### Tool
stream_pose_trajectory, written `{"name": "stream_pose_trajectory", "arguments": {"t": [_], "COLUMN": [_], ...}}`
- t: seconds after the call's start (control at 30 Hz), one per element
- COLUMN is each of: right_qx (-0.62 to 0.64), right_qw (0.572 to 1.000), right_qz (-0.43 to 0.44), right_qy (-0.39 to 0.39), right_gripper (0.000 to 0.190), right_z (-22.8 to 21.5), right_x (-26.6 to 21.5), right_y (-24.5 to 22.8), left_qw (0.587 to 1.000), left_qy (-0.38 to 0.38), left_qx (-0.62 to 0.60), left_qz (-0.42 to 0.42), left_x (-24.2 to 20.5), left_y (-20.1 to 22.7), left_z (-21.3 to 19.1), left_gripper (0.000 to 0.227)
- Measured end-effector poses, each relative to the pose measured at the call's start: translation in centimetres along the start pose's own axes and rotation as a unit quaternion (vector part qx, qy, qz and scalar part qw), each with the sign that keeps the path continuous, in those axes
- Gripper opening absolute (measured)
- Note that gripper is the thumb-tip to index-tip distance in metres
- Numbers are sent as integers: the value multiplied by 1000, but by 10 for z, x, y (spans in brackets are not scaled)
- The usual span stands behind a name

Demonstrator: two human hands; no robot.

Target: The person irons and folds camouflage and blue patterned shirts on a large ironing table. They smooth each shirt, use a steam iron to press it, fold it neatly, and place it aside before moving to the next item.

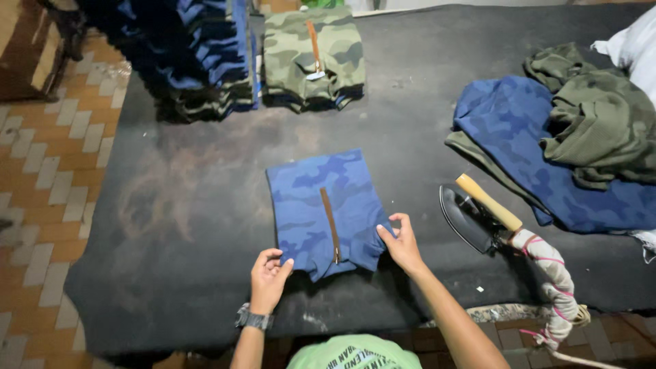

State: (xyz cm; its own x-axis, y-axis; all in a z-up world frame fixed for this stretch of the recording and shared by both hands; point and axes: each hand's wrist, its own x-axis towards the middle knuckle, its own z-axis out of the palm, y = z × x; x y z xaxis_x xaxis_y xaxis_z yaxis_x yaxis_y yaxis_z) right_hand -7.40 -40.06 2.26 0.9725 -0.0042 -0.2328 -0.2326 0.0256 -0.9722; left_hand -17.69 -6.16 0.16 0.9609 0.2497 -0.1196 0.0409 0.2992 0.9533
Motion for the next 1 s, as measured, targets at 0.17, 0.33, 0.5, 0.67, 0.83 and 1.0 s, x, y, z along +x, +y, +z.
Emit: {"name": "stream_pose_trajectory", "arguments": {"t": [0.17,0.33,0.5,0.67,0.83,1.0], "right_qx": [-26,-57,-101,-92,-83,-106], "right_qw": [978,983,954,894,912,966], "right_qz": [-204,-173,-277,-415,-391,-181], "right_qy": [-24,28,51,142,93,152], "right_gripper": [16,12,13,12,13,19], "right_z": [-13,3,38,37,60,83], "right_x": [0,74,188,267,385,466], "right_y": [-86,-174,-260,-300,-251,-123], "left_qw": [984,995,977,940,957,966], "left_qy": [-86,-99,-137,-72,-38,10], "left_qx": [58,-4,35,54,25,195], "left_qz": [143,33,157,329,287,171], "left_x": [54,163,293,368,469,500], "left_y": [94,167,232,260,200,98], "left_z": [-12,32,89,103,109,93], "left_gripper": [14,18,10,11,16,32]}}
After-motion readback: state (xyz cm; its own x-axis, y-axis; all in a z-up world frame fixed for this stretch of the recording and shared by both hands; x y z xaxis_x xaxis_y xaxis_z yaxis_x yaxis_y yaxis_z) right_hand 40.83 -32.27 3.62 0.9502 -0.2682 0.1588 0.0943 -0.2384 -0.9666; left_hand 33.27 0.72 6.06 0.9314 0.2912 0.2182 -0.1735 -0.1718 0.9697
